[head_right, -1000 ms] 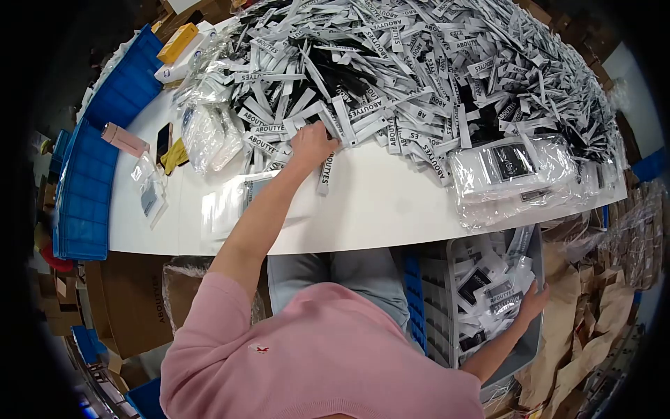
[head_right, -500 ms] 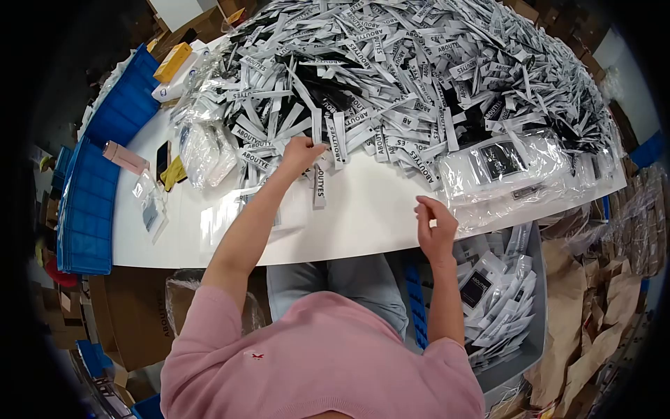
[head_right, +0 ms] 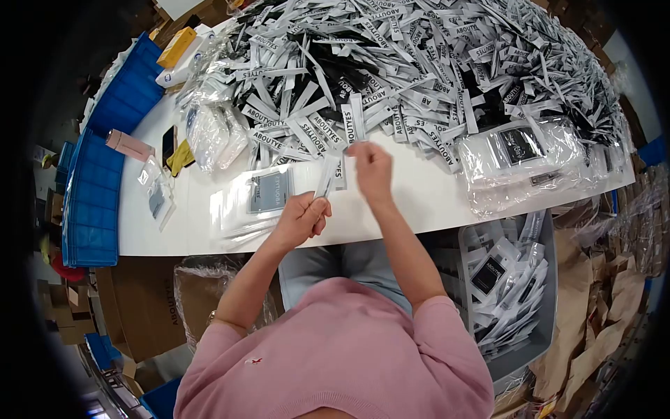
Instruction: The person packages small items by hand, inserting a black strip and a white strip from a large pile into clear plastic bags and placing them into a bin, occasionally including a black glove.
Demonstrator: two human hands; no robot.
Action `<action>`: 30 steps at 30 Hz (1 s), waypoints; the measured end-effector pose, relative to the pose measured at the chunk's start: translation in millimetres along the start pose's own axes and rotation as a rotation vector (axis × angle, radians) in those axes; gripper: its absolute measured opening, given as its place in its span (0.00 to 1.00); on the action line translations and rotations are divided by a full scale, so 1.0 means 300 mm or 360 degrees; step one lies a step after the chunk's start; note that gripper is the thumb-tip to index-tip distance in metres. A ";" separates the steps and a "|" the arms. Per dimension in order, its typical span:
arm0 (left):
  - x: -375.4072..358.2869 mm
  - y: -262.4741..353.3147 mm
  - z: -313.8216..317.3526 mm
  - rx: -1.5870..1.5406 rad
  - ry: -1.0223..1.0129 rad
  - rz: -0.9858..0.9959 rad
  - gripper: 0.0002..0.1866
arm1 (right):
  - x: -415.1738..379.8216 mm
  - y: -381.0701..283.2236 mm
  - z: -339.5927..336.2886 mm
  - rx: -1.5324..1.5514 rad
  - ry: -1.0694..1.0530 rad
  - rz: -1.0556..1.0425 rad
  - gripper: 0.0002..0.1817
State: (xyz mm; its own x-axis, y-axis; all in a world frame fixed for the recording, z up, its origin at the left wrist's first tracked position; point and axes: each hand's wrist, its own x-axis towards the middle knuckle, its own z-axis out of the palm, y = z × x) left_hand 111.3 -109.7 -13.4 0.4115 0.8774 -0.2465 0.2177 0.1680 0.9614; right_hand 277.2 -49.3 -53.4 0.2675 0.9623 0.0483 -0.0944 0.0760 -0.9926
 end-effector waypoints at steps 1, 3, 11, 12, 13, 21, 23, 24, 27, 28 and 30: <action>-0.039 0.002 0.007 -0.0069 -0.0016 0.0017 0.16 | 0.059 0.016 -0.080 0.0252 0.0153 0.0234 0.09; -0.058 -0.028 -0.016 -0.0145 0.0021 -0.0019 0.16 | 0.096 -0.015 -0.120 0.0201 0.0220 -0.0021 0.10; -0.073 -0.076 -0.028 -0.0427 -0.0019 -0.0106 0.16 | -0.074 -0.008 -0.099 -0.0213 -0.0606 0.0336 0.13; -0.075 -0.079 -0.028 -0.0419 -0.0008 -0.0107 0.16 | -0.109 -0.016 -0.060 -0.0090 -0.0593 0.0245 0.13; -0.077 -0.081 -0.028 -0.0411 0.0005 -0.0106 0.16 | -0.134 -0.035 -0.022 0.0032 -0.0580 0.0153 0.13; -0.113 -0.104 -0.028 -0.0384 0.0086 -0.0053 0.17 | -0.172 0.024 0.106 -0.0095 -0.0955 0.0235 0.15; -0.150 -0.101 -0.059 -0.0329 0.0113 -0.0041 0.17 | -0.173 -0.050 0.157 -0.0080 -0.0871 0.0240 0.13; -0.174 -0.101 -0.076 -0.0325 0.0133 -0.0048 0.17 | -0.161 -0.061 0.188 -0.0010 -0.0838 0.0246 0.12; -0.252 -0.124 -0.134 -0.0366 0.0261 -0.0031 0.17 | -0.120 -0.041 0.327 -0.0010 -0.0913 0.0061 0.12; -0.280 -0.155 -0.158 -0.0508 0.0373 0.0019 0.17 | -0.115 -0.039 0.381 -0.0066 -0.0926 -0.0141 0.12; -0.344 -0.234 -0.189 -0.0748 0.0617 0.0063 0.16 | -0.092 -0.045 0.507 -0.0115 -0.1004 -0.0168 0.11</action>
State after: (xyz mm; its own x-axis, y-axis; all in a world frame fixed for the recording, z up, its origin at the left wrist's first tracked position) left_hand 3.4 -186.7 -48.5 0.0398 0.9719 -0.2319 -0.2412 0.2346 0.9417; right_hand 125.2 -37.4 -24.4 -0.3457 0.9208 0.1804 -0.0275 0.1822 -0.9829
